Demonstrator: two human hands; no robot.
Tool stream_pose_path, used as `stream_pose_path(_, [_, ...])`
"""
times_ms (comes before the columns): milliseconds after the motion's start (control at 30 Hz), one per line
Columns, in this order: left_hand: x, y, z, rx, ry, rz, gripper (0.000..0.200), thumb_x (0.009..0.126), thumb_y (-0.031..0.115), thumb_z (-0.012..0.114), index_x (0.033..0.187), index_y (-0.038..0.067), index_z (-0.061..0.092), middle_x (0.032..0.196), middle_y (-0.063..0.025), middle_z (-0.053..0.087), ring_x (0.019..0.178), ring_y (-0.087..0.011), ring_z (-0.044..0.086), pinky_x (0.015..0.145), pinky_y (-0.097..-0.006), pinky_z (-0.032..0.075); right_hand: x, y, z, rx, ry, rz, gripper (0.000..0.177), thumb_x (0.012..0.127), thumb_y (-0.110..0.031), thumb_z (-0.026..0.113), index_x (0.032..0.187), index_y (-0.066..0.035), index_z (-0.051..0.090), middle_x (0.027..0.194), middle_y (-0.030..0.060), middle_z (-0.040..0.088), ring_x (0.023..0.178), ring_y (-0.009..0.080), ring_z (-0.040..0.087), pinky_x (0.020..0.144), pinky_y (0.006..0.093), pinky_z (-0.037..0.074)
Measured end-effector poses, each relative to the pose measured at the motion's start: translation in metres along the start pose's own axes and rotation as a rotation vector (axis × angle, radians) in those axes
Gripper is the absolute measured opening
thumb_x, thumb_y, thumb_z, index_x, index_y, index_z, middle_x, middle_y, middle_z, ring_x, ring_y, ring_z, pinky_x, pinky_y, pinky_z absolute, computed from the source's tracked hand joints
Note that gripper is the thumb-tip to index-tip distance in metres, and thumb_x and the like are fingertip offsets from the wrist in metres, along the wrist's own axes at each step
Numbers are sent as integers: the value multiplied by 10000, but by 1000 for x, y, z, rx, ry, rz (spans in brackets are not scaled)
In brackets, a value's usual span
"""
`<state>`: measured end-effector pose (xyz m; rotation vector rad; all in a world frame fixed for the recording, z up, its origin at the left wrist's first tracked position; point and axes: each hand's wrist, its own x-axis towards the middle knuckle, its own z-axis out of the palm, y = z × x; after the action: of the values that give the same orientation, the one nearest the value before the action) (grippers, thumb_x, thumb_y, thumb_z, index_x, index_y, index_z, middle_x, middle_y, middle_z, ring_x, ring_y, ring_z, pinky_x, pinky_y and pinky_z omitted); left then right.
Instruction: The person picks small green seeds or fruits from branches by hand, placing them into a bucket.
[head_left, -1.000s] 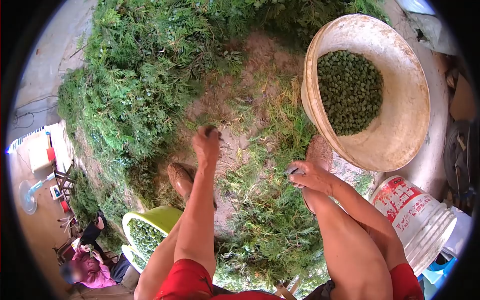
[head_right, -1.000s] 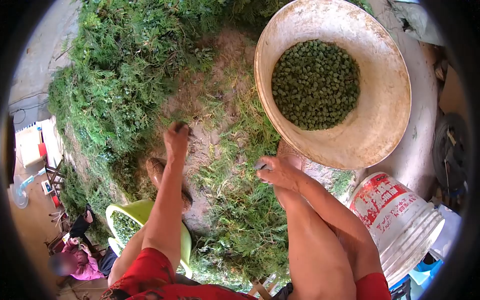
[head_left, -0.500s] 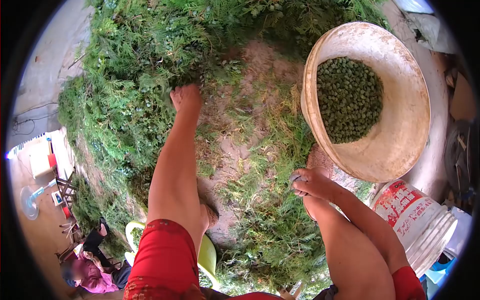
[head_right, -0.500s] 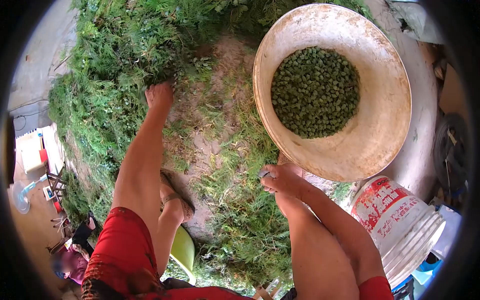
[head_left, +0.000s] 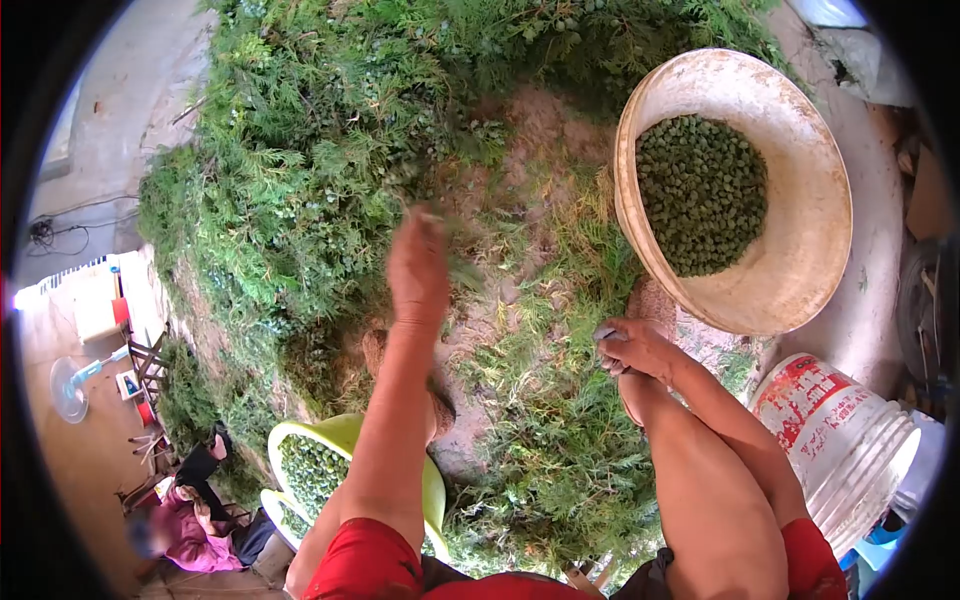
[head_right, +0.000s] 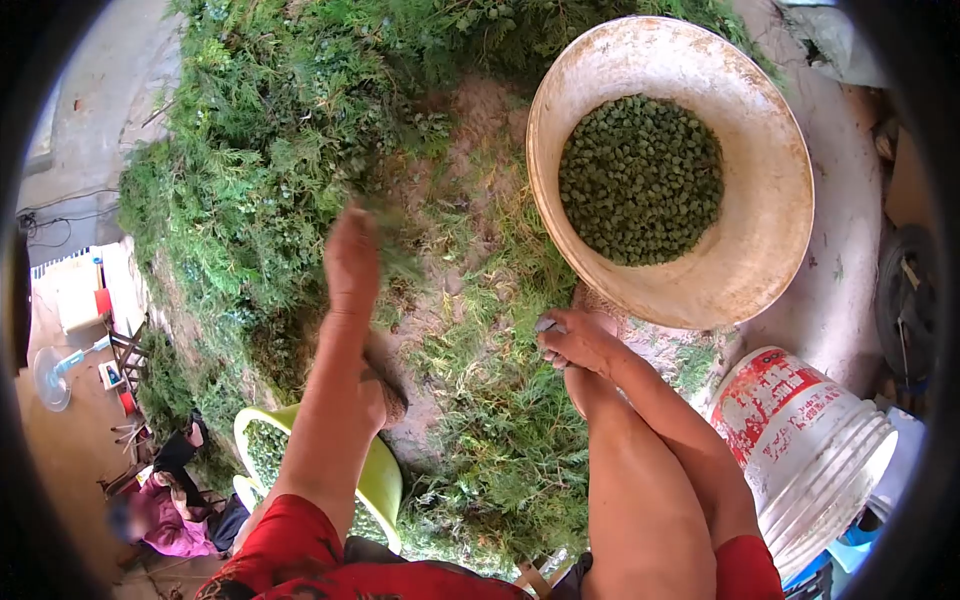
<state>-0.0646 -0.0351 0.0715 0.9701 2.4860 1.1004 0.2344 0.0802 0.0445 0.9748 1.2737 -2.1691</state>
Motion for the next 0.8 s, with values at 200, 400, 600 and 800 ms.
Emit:
stream_pose_path(200, [61, 2, -132, -108, 229, -547, 213, 928, 140, 435, 999, -32, 538, 791, -150, 637, 551, -146, 608, 434, -223, 517, -4, -4, 1, -154, 37, -99, 353, 843, -216, 557, 1117, 1, 505, 799, 73, 602, 650, 115, 560, 583, 268, 483])
stream_pose_path(400, [49, 74, -228, -124, 372, -439, 216, 929, 115, 412, 1001, -25, 560, 876, -183, 628, 633, -166, 651, 471, -231, 572, -44, -48, 16, -190, 100, -223, 320, 815, -192, 547, 1052, 23, 542, 782, 71, 591, 665, 103, 510, 604, 273, 436])
stream_pose_path(600, [-35, 137, -269, -294, 323, -321, 259, 929, 203, 465, 1068, -10, 510, 970, -124, 608, 820, -201, 644, 698, -288, 551, -57, -84, 53, -301, 115, -310, 219, 792, -188, 573, 874, 15, 570, 729, 92, 581, 664, 149, 577, 593, 301, 464])
stream_pose_path(800, [-104, 149, -275, -365, 448, -198, 259, 930, 211, 489, 1067, -8, 515, 970, -116, 611, 832, -209, 638, 739, -306, 543, 32, -114, 70, -1033, 193, -555, 96, 783, -72, 504, 776, -8, 575, 723, 146, 611, 738, 311, 601, 677, 436, 468])
